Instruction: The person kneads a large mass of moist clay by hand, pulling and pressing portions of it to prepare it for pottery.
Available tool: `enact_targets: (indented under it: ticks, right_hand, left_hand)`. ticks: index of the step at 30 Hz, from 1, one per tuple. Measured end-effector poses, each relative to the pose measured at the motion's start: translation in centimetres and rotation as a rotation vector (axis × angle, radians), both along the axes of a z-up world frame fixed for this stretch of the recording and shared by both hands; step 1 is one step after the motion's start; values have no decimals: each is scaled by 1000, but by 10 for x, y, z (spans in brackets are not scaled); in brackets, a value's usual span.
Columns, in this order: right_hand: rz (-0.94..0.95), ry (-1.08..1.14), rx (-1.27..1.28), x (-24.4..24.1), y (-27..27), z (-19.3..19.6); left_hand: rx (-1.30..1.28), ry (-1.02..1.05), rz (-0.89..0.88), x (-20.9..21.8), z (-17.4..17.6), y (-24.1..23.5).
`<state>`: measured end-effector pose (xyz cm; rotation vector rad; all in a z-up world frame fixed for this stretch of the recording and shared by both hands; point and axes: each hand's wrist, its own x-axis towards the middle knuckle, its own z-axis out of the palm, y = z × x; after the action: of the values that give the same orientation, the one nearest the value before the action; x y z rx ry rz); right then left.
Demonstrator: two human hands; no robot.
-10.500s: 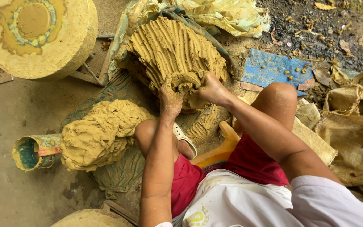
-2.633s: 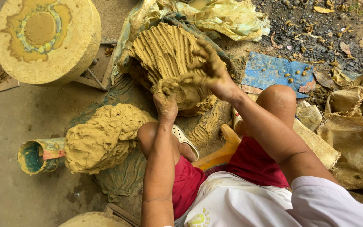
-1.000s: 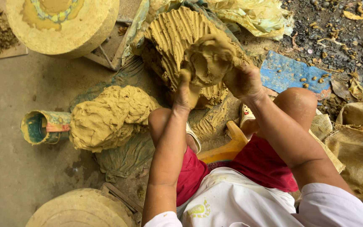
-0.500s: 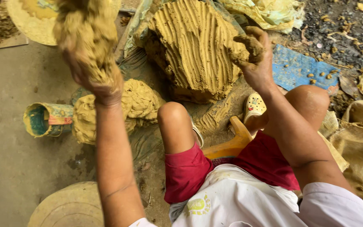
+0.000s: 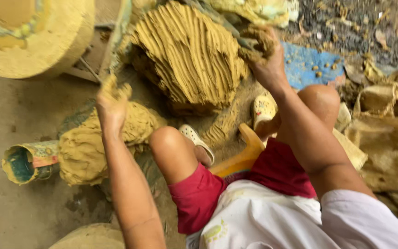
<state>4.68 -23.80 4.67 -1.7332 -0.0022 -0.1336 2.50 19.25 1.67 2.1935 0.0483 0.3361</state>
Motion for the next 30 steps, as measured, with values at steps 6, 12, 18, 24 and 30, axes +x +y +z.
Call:
enact_targets:
  ticks: [6,12,18,24,30]
  right_hand:
    - [315,148,-638,1,35,-15]
    - [956,79,-999,-7,91,-68]
    - [847,34,-1090,96,180,-151]
    - [614,-290,-1184,236,293,-226]
    - [712,-14,-1184,308,340,-250]
  left_hand:
    - [-829,-632,17,-15,37,-71]
    - [-873,-472,259,-41,18,-84]
    - [-872,-317,406,-56,-22,-66]
    - [-869,-231,439,-29,-43,-53]
    - [-847,-171,418,1,-55,-41]
